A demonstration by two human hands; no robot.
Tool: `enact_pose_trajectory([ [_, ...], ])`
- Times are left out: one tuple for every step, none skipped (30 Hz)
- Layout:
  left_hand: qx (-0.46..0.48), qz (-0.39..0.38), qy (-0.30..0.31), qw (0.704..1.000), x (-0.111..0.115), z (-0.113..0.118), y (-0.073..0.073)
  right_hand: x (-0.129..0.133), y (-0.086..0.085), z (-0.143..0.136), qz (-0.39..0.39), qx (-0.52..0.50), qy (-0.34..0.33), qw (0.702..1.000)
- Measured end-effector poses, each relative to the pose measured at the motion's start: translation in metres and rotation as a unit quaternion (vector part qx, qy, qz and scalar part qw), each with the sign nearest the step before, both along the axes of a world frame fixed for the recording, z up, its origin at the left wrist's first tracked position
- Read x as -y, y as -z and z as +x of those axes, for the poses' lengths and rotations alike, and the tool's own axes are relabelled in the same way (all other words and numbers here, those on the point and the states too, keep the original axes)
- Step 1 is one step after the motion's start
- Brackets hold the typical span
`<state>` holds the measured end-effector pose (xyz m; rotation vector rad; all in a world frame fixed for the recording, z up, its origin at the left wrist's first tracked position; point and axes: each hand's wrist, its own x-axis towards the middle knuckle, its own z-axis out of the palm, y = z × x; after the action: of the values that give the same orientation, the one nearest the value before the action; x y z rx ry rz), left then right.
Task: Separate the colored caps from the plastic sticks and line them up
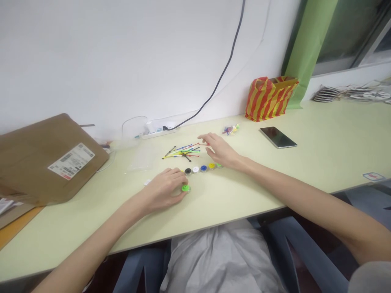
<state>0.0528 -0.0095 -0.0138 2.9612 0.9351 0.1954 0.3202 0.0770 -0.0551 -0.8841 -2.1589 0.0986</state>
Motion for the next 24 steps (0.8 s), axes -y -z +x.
enact_pose_trajectory([
  [-0.005, 0.015, 0.008, 1.0, -0.001, -0.002, 0.0, 0.0, 0.0, 0.0, -0.001, 0.002, 0.0, 1.0],
  [-0.008, 0.027, 0.013, 1.0, -0.003, -0.004, 0.001, 0.0, 0.0, 0.0, -0.003, 0.004, 0.001, 1.0],
  [-0.011, 0.037, 0.014, 0.999, -0.005, -0.007, 0.001, 0.0, 0.0, 0.0, -0.004, 0.007, 0.002, 1.0],
  [-0.013, 0.043, 0.013, 0.999, -0.006, -0.009, 0.001, 0.0, -0.001, 0.0, -0.005, 0.01, 0.003, 1.0],
  [-0.016, 0.048, 0.011, 0.999, -0.008, -0.012, 0.001, 0.001, -0.001, 0.0, -0.005, 0.013, 0.005, 1.0],
  [-0.019, 0.051, 0.01, 0.998, -0.009, -0.014, 0.001, 0.001, -0.001, 0.0, -0.005, 0.014, 0.007, 1.0],
  [-0.021, 0.054, 0.01, 0.998, -0.01, -0.015, 0.001, 0.002, -0.002, 0.0, -0.004, 0.014, 0.008, 1.0],
  [-0.021, 0.058, 0.012, 0.998, -0.012, -0.017, 0.001, 0.002, -0.002, 0.001, -0.002, 0.014, 0.01, 1.0],
  [-0.02, 0.062, 0.015, 0.998, -0.012, -0.018, 0.001, 0.002, -0.003, 0.001, 0.001, 0.013, 0.013, 1.0],
  [-0.022, 0.067, 0.017, 0.997, -0.013, -0.019, 0.0, 0.002, -0.004, 0.002, 0.003, 0.014, 0.016, 1.0],
  [-0.024, 0.072, 0.019, 0.997, -0.014, -0.019, 0.0, 0.001, -0.004, 0.004, 0.005, 0.019, 0.02, 1.0],
  [-0.028, 0.076, 0.021, 0.996, -0.015, -0.02, 0.001, 0.0, -0.005, 0.006, 0.008, 0.027, 0.024, 0.999],
  [-0.033, 0.078, 0.022, 0.996, -0.016, -0.021, 0.001, -0.002, -0.006, 0.008, 0.011, 0.037, 0.031, 0.999],
  [-0.037, 0.078, 0.022, 0.996, -0.016, -0.022, 0.001, -0.005, -0.006, 0.011, 0.014, 0.048, 0.04, 0.998],
  [-0.04, 0.077, 0.022, 0.996, -0.017, -0.023, 0.001, -0.008, -0.006, 0.015, 0.016, 0.059, 0.052, 0.997],
  [-0.039, 0.075, 0.022, 0.996, -0.017, -0.024, 0.001, -0.013, -0.005, 0.02, 0.015, 0.069, 0.066, 0.995],
  [-0.035, 0.072, 0.022, 0.997, -0.017, -0.024, 0.0, -0.018, -0.004, 0.025, 0.01, 0.079, 0.082, 0.993],
  [-0.029, 0.066, 0.024, 0.997, -0.017, -0.025, -0.001, -0.023, -0.002, 0.03, 0.002, 0.09, 0.098, 0.991],
  [-0.022, 0.058, 0.028, 0.998, -0.018, -0.024, -0.003, -0.029, 0.001, 0.036, -0.01, 0.103, 0.113, 0.988],
  [-0.015, 0.05, 0.031, 0.998, -0.018, -0.024, -0.005, -0.035, 0.004, 0.042, -0.023, 0.117, 0.125, 0.985],
  [-0.011, 0.042, 0.035, 0.998, -0.018, -0.023, -0.008, -0.041, 0.007, 0.047, -0.035, 0.131, 0.131, 0.982],
  [-0.007, 0.038, 0.038, 0.999, -0.019, -0.021, -0.011, -0.046, 0.01, 0.051, -0.045, 0.143, 0.132, 0.98],
  [-0.004, 0.039, 0.038, 0.998, -0.02, -0.018, -0.015, -0.05, 0.013, 0.054, -0.053, 0.154, 0.124, 0.979],
  [-0.001, 0.045, 0.039, 0.998, -0.021, -0.013, -0.018, -0.054, 0.015, 0.057, -0.056, 0.164, 0.109, 0.979],
])
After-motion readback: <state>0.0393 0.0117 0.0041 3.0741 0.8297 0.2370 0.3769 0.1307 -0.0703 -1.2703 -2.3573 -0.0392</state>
